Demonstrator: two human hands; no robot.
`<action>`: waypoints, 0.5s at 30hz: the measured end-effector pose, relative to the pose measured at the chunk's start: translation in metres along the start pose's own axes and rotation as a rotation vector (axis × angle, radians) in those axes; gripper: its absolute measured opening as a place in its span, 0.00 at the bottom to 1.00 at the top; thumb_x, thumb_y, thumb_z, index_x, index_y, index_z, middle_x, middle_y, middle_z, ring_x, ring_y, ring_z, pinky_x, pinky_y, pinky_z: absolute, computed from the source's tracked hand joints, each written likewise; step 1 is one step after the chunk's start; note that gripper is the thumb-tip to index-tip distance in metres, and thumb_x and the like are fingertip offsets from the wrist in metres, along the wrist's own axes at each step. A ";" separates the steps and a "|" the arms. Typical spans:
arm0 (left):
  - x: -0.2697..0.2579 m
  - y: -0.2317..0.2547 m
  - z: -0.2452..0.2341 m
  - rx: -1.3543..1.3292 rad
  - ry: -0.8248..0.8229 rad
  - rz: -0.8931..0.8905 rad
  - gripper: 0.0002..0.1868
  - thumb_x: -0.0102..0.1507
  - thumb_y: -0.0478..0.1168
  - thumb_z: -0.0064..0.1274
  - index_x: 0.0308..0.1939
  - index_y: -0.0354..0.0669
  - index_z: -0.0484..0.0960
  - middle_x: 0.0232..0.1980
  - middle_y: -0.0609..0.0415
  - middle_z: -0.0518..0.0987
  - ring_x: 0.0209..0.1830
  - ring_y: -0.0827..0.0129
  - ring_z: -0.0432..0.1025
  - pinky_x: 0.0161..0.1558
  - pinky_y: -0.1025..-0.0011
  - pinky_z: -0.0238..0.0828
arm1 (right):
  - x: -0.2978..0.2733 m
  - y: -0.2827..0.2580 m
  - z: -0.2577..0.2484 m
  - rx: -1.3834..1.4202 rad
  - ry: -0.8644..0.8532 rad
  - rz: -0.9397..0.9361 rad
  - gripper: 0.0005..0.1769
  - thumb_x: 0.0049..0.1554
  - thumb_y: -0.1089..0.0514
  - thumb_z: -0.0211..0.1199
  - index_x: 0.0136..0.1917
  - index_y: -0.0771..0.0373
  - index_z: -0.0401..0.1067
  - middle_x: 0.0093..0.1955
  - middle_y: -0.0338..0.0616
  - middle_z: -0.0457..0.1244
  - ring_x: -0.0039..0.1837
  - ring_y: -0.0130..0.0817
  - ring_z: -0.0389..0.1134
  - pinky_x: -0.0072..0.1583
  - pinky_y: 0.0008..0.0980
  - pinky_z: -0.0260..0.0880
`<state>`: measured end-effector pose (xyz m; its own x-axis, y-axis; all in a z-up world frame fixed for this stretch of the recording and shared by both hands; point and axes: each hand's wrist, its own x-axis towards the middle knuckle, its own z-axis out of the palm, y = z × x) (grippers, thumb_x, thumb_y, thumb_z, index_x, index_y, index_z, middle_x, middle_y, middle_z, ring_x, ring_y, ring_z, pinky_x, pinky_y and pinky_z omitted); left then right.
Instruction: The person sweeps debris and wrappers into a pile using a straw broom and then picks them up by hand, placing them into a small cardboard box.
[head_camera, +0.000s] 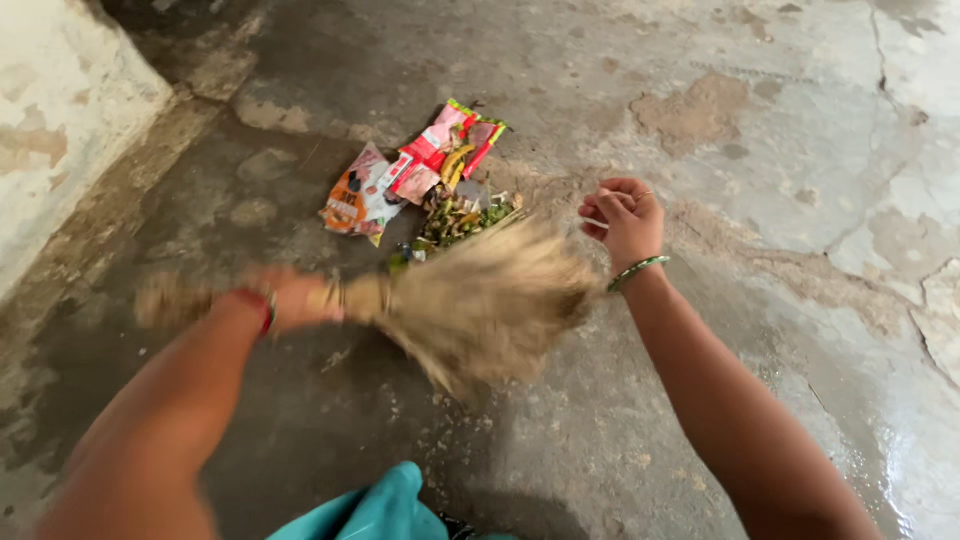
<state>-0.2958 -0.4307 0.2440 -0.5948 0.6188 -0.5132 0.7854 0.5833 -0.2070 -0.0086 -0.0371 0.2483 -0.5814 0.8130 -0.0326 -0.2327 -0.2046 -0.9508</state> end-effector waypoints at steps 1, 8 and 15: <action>0.012 -0.002 -0.020 0.005 0.038 -0.045 0.41 0.55 0.81 0.45 0.61 0.64 0.80 0.63 0.50 0.79 0.65 0.50 0.73 0.65 0.50 0.69 | -0.007 -0.002 0.010 -0.004 -0.007 0.001 0.07 0.62 0.62 0.60 0.55 0.59 0.67 0.45 0.42 0.69 0.44 0.31 0.73 0.45 0.33 0.75; 0.040 0.022 -0.097 -0.141 0.387 -0.043 0.37 0.60 0.76 0.44 0.60 0.58 0.80 0.62 0.46 0.79 0.62 0.45 0.73 0.61 0.48 0.69 | -0.022 -0.027 0.011 -0.215 0.052 -0.060 0.06 0.64 0.62 0.58 0.54 0.64 0.69 0.45 0.44 0.70 0.44 0.30 0.74 0.44 0.28 0.78; 0.061 0.079 -0.089 -0.586 0.452 -0.168 0.41 0.64 0.75 0.38 0.56 0.42 0.78 0.52 0.37 0.81 0.54 0.46 0.76 0.52 0.47 0.72 | -0.037 -0.018 0.038 -0.623 -0.106 0.235 0.12 0.62 0.55 0.58 0.50 0.63 0.78 0.43 0.46 0.72 0.42 0.31 0.73 0.47 0.31 0.78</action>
<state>-0.2848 -0.3000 0.2701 -0.8101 0.5784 -0.0962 0.5332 0.7949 0.2893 -0.0125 -0.0836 0.2782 -0.6425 0.7209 -0.2598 0.3836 0.0092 -0.9234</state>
